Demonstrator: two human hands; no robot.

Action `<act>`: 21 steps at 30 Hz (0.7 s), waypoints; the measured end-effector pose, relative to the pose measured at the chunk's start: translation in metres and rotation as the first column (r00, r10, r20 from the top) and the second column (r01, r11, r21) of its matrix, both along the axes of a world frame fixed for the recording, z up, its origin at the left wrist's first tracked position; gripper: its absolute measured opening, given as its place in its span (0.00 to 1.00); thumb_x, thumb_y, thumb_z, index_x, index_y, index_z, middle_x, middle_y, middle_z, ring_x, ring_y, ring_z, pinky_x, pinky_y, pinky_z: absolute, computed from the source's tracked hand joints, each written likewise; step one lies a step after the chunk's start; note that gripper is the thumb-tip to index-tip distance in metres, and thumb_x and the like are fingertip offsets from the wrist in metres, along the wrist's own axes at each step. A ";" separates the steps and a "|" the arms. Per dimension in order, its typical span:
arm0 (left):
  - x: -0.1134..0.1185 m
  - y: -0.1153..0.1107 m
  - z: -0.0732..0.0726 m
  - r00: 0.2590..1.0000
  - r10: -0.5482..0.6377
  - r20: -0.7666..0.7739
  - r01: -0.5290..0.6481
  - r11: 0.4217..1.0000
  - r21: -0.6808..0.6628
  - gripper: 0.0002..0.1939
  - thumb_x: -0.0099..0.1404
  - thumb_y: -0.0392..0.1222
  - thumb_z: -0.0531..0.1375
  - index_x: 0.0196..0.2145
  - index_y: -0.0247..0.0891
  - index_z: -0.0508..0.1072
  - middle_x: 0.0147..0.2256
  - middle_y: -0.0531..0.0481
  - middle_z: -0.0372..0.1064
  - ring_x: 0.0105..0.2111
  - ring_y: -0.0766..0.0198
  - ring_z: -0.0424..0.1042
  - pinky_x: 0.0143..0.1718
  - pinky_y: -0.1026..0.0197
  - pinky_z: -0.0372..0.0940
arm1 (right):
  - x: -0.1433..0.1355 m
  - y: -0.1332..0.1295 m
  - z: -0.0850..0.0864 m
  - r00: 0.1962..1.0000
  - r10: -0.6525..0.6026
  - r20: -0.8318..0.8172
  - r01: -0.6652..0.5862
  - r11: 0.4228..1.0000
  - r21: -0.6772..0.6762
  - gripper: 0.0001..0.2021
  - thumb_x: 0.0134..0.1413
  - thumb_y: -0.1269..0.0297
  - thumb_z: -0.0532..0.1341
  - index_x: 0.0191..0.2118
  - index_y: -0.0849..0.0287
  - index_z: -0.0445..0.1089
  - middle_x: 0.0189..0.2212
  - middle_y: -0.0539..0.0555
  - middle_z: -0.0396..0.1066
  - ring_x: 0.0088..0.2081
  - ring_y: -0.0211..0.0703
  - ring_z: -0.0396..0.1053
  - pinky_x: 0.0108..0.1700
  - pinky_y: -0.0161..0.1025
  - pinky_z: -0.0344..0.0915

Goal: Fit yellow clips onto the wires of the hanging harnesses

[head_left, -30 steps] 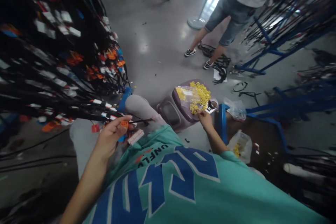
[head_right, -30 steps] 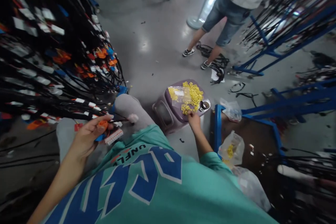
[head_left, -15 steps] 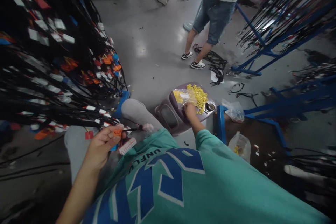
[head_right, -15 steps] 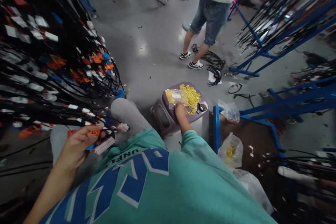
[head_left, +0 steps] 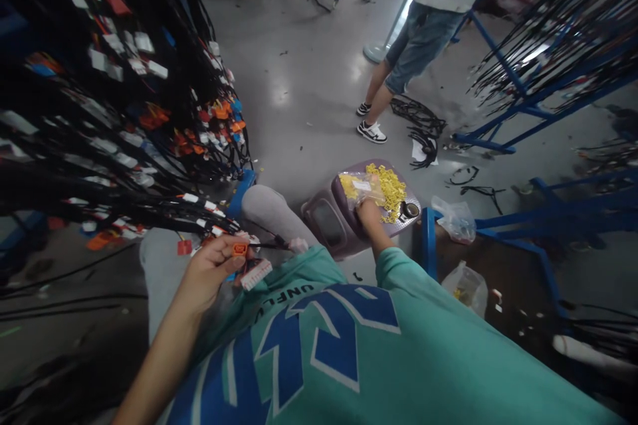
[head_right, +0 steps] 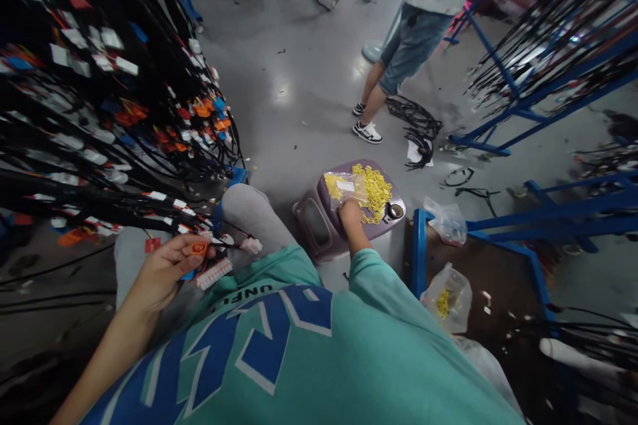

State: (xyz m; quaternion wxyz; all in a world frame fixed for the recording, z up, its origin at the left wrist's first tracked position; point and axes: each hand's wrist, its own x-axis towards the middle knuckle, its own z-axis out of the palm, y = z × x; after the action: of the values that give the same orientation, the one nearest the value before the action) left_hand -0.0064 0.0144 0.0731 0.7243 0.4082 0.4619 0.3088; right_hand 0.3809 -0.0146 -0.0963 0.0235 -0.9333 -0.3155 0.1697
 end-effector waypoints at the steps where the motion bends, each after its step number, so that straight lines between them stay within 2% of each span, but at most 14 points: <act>1: 0.000 0.000 -0.001 1.000 0.004 -0.001 -0.004 1.000 0.000 0.19 0.38 0.41 0.73 0.30 0.34 0.75 0.23 0.48 0.72 0.18 0.68 0.65 0.17 0.68 0.59 | 0.001 0.001 0.000 1.000 0.000 -0.004 0.000 1.000 -0.003 0.16 0.57 0.67 0.52 0.45 0.69 0.71 0.44 0.68 0.72 0.46 0.50 0.70 0.44 0.37 0.63; 5: -0.001 -0.001 -0.001 1.000 0.010 -0.010 -0.010 1.000 -0.007 0.19 0.37 0.41 0.72 0.29 0.33 0.75 0.23 0.48 0.72 0.18 0.68 0.66 0.17 0.68 0.60 | 0.002 0.002 0.001 1.000 0.001 -0.009 -0.001 1.000 -0.005 0.16 0.55 0.67 0.54 0.46 0.66 0.71 0.45 0.67 0.72 0.47 0.50 0.70 0.45 0.37 0.63; 13: 0.000 0.000 -0.001 1.000 -0.007 0.004 0.007 1.000 0.004 0.17 0.39 0.40 0.72 0.28 0.34 0.75 0.23 0.48 0.72 0.19 0.68 0.67 0.17 0.69 0.60 | -0.006 -0.001 -0.002 0.999 -0.036 0.022 0.036 0.999 0.032 0.16 0.57 0.61 0.54 0.44 0.66 0.71 0.43 0.67 0.73 0.46 0.53 0.70 0.45 0.41 0.62; 18: 0.000 -0.001 0.000 1.000 0.004 0.003 -0.004 1.000 -0.004 0.17 0.38 0.38 0.72 0.28 0.34 0.75 0.23 0.48 0.72 0.19 0.67 0.67 0.16 0.69 0.60 | -0.013 0.001 -0.007 0.995 -0.098 0.005 0.097 0.991 0.092 0.15 0.58 0.65 0.52 0.42 0.67 0.73 0.42 0.67 0.73 0.45 0.52 0.70 0.45 0.41 0.62; 21: 0.001 -0.001 0.001 1.000 0.006 0.010 -0.006 1.000 -0.007 0.16 0.37 0.36 0.72 0.27 0.34 0.75 0.23 0.49 0.72 0.18 0.68 0.67 0.16 0.69 0.60 | -0.015 0.000 -0.004 0.992 -0.122 -0.035 0.126 0.979 0.158 0.15 0.57 0.67 0.51 0.41 0.67 0.72 0.41 0.67 0.73 0.45 0.52 0.70 0.45 0.41 0.62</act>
State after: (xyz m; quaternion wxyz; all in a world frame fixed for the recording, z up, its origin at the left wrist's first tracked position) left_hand -0.0049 0.0135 0.0744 0.7270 0.4027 0.4607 0.3116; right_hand 0.3658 -0.0147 -0.0999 0.1127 -0.9441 -0.2691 0.1536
